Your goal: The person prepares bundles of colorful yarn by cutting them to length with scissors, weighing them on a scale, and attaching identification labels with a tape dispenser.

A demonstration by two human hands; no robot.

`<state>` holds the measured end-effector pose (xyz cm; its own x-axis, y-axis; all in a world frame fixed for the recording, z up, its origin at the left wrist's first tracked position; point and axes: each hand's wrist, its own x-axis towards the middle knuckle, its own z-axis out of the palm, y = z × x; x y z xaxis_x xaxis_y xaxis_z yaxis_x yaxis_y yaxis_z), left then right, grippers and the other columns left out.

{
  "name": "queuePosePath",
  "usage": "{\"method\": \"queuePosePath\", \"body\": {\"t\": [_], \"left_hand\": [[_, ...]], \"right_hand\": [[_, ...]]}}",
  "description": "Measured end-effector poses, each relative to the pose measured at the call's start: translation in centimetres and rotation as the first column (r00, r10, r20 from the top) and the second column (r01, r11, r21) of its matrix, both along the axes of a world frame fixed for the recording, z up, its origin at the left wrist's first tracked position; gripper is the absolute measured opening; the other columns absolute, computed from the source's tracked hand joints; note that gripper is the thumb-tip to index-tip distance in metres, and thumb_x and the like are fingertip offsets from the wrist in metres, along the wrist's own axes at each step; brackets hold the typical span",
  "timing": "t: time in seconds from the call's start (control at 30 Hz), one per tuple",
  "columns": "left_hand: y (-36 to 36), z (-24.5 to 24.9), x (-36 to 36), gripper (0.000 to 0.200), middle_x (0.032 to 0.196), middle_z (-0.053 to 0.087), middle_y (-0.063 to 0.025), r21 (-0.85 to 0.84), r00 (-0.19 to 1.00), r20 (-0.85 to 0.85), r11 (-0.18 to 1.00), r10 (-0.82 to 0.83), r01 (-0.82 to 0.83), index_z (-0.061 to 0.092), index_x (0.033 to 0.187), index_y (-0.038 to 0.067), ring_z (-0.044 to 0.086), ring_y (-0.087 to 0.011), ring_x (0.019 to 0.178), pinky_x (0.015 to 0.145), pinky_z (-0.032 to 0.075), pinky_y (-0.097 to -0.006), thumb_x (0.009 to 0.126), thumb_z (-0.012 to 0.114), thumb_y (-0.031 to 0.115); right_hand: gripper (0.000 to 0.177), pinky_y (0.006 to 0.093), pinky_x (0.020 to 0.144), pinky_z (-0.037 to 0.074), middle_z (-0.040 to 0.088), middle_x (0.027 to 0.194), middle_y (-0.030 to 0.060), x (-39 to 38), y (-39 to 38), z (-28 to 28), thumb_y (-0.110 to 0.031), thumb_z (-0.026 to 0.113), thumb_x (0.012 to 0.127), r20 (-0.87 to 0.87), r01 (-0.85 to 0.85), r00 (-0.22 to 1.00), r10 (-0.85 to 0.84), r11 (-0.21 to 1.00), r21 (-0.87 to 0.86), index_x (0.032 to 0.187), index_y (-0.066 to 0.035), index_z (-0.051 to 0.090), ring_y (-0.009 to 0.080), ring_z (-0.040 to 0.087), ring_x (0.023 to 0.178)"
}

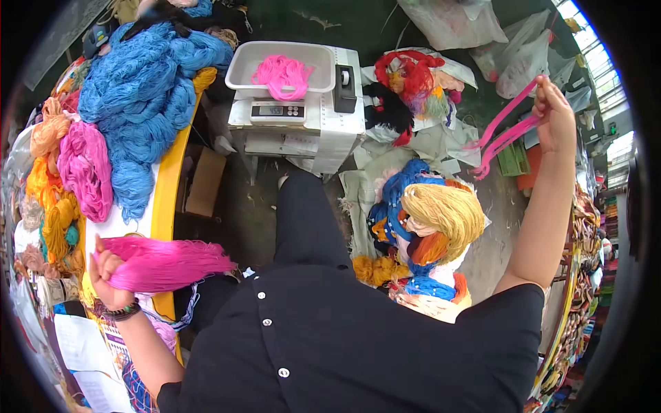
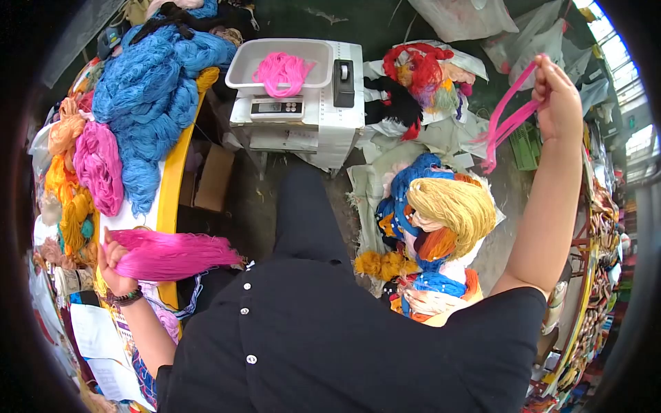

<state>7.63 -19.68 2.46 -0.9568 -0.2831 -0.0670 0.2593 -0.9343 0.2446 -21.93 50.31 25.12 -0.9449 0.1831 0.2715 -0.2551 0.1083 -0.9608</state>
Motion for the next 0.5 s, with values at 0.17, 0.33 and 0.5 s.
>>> {"method": "queuePosePath", "body": {"t": [0.17,0.33,0.5], "left_hand": [[7.6,0.5,-1.5,0.022,0.061,0.037,0.0065,0.011,0.964,0.095,0.968,-0.25,0.25,0.054,0.097,0.003,0.039,-0.0034,0.048,0.053,0.038,-0.0197,0.099,0.04,0.02],[11.5,-2.6,-3.0,0.021,0.068,0.043,0.0039,0.134,0.928,0.192,0.945,-0.319,0.297,0.054,0.095,0.006,0.043,-0.0058,0.057,0.063,0.045,-0.0226,0.099,0.042,0.023],[13.2,-4.1,-3.1,0.019,0.066,0.044,0.0053,0.157,0.886,0.265,0.924,-0.38,0.349,0.057,0.095,0.009,0.044,-0.0064,0.056,0.066,0.047,-0.0262,0.098,0.044,0.023]], "right_hand": [[0.021,0.0203,0.057,0.031,0.046,0.072,-0.0039,-2.1,-5.6,5.8,-0.02,0.052,0.095,-0.159,-0.164,0.973,0.17,0.985,0.048,0.099,-0.001,0.059,0.0064,0.039,0.063],[0.017,0.0224,0.057,0.029,0.029,0.068,-0.005,-9.8,-9.6,10.9,-0.017,0.047,0.097,-0.221,-0.366,0.91,0.352,0.93,-0.026,0.098,-0.001,0.052,0.0072,0.029,0.06],[0.012,0.0248,0.045,0.038,0.049,0.062,0.0027,-14.9,-18.8,14.9,-0.005,0.042,0.089,-0.379,-0.348,0.886,0.266,0.922,-0.168,0.087,-0.004,0.054,0.0127,0.044,0.049]]}}
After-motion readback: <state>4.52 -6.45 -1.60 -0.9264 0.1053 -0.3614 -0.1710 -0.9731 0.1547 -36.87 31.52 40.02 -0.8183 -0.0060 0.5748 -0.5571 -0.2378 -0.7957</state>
